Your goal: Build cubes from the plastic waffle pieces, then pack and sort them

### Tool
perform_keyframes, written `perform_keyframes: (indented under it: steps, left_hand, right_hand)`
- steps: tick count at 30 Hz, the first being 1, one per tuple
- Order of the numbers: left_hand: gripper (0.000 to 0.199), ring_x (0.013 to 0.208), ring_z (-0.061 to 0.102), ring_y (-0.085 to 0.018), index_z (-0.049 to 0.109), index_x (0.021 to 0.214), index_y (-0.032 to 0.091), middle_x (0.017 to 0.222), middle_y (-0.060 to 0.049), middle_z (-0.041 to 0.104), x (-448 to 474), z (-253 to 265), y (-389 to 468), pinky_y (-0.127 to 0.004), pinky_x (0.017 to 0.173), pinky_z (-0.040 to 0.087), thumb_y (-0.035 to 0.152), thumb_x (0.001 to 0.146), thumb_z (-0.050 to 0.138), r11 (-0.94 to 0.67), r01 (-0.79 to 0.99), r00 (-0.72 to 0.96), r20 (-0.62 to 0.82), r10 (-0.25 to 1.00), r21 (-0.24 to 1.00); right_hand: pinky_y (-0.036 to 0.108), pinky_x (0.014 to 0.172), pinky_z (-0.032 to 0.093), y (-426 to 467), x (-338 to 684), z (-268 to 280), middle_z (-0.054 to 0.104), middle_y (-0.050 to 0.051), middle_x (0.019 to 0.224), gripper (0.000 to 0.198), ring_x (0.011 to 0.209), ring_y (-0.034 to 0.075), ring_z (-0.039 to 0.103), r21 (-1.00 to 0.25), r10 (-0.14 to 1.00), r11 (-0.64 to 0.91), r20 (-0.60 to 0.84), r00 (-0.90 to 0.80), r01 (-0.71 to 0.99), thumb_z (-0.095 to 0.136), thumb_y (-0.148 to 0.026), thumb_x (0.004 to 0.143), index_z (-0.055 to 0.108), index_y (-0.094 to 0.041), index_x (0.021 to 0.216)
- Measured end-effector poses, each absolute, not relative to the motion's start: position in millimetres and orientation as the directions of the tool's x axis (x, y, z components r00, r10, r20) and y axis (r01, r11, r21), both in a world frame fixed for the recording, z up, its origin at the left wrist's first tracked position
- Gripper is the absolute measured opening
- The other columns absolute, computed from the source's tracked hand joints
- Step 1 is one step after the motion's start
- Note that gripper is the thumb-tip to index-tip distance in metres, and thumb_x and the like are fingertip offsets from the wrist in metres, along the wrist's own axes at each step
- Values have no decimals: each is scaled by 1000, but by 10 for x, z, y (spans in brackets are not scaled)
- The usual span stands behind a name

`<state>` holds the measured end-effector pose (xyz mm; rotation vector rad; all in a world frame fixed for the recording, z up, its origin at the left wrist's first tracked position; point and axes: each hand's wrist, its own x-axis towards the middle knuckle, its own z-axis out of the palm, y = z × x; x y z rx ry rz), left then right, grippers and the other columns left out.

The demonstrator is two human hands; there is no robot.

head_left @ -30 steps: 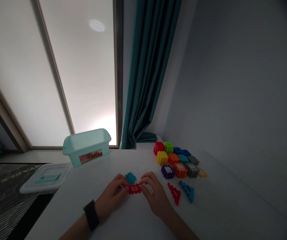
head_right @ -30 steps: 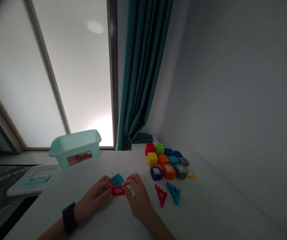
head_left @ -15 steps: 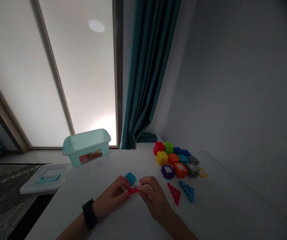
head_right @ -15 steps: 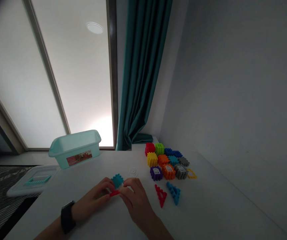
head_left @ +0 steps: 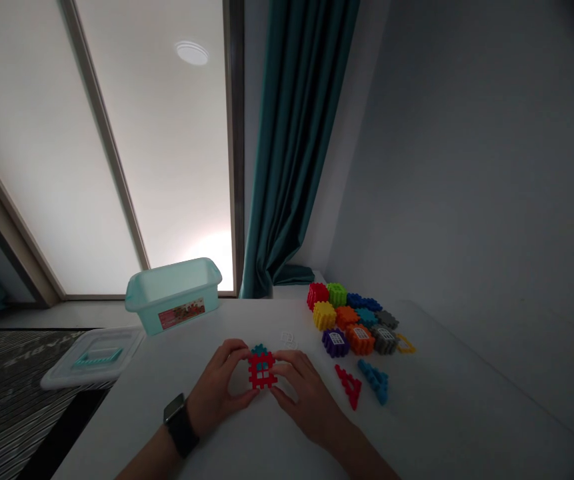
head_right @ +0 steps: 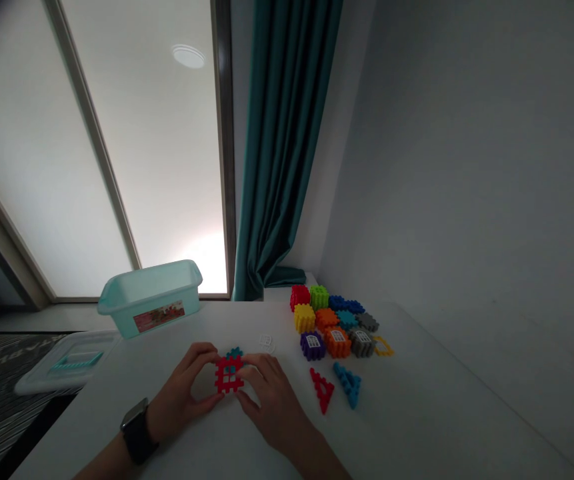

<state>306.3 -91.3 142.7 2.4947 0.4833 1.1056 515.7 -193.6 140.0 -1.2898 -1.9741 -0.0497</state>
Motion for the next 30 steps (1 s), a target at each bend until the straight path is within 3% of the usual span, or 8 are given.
perform_keyframes:
  steps: [12, 21, 30]
  left_hand:
    - [48, 105, 60, -25, 58, 118, 25, 117, -9, 57, 3096, 1299, -865, -40, 90, 55, 25, 73, 76, -864, 189, 630, 617, 471, 466]
    - [53, 106, 58, -26, 54, 119, 24, 119, -9, 55, 3245, 1425, -880, -43, 91, 54, 17, 71, 74, -877, 219, 658, 599, 456, 427]
    - [44, 103, 58, -25, 54, 113, 23, 114, -9, 54, 3532, 1557, -744, -41, 89, 54, 17, 72, 68, -842, 172, 660, 575, 484, 511]
  right_hand:
    - [40, 93, 52, -1942, 5250, 1506, 66, 6, 117, 23, 111, 22, 60, -365, 803, 475, 551, -226, 801, 62, -14, 92, 58, -25, 112]
    - [41, 95, 51, -1924, 5394, 1544, 67, 5, 116, 21, 111, 22, 60, -328, 792, 459, 573, -212, 826, 59, -15, 93, 60, -25, 111]
    - [43, 102, 49, -1863, 5566, 1712, 64, 7, 121, 23, 116, 22, 59, -295, 824, 381, 538, -177, 876, 55, -14, 93, 61, -24, 113]
